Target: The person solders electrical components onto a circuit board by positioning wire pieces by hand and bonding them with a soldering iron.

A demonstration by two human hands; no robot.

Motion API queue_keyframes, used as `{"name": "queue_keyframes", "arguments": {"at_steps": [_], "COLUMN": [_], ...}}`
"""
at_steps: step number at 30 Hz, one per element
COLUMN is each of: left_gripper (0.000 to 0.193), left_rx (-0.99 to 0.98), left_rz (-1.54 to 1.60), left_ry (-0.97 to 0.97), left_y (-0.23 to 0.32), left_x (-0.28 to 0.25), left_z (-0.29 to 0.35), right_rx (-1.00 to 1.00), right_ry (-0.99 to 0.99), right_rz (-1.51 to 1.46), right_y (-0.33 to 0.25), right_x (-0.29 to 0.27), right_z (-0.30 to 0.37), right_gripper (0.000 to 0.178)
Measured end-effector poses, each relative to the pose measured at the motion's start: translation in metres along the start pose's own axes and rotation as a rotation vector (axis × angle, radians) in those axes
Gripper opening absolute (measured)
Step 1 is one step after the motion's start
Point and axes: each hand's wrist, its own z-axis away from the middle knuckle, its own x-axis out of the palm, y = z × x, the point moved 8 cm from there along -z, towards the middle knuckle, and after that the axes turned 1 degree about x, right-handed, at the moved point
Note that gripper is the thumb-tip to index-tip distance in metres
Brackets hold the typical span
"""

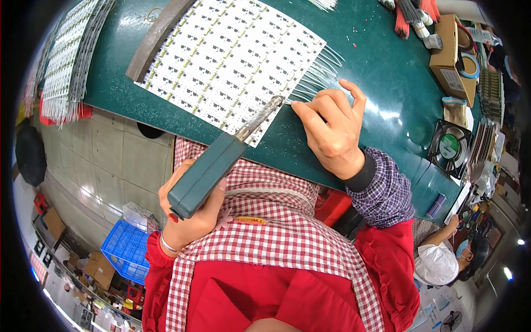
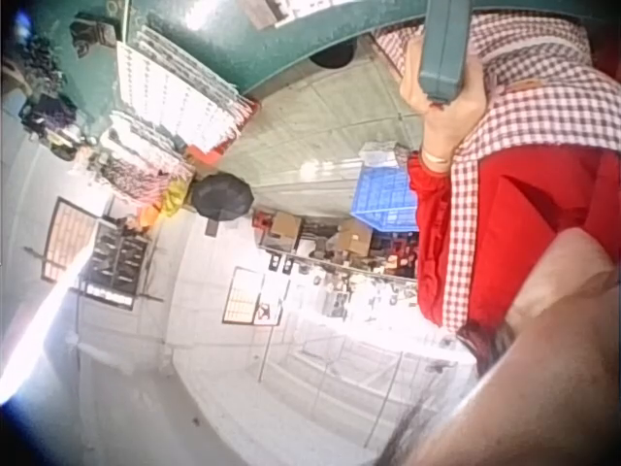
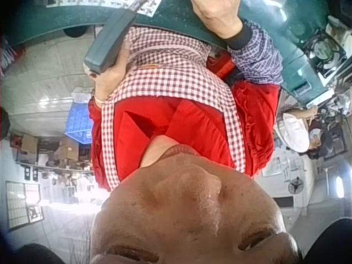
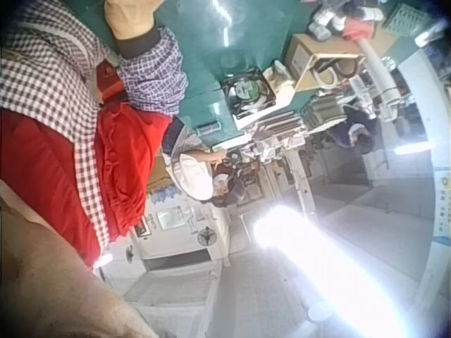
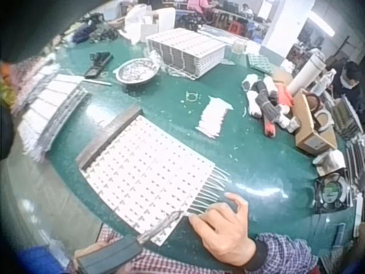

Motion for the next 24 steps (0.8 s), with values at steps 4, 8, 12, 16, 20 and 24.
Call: {"name": "queue_keyframes", "arguments": {"at_steps": [4,8,12,16,20,24], "left_gripper": [0.017,0.02,0.021,0.019,0.015,0.015], "left_rx": [0.018,-0.018,-0.085,-0.028,0.055,0.014], "left_rz": [-0.056,-0.027,0.043,0.009,-0.038,0.023], "left_ry": [-0.032,0.0,0.001,-0.01,-0.001,0.054], "left_y": [-0.002,-0.005,-0.008,-0.004,0.003,-0.003], "left_x": [-0.001,-0.004,-0.002,0.003,0.004,0.001], "left_z": [0.009,0.01,0.01,0.004,-0.003,0.004], "right_rx": [-0.002,0.035,0.032,0.03,0.03,0.029], "right_ry": [0.006,-0.032,-0.03,-0.027,-0.027,-0.031], "right_rz": [0.006,0.006,0.006,0.005,0.006,0.001], "right_y": [0.001,0.001,0.0,0.0,0.0,0.0], "right_x": [0.0,-0.002,-0.001,-0.001,-0.001,-0.001], "right_z": [0.001,0.0,0.0,0.001,0.0,0.0], "right_gripper": [0.018,0.025,0.025,0.026,0.026,0.026]}}
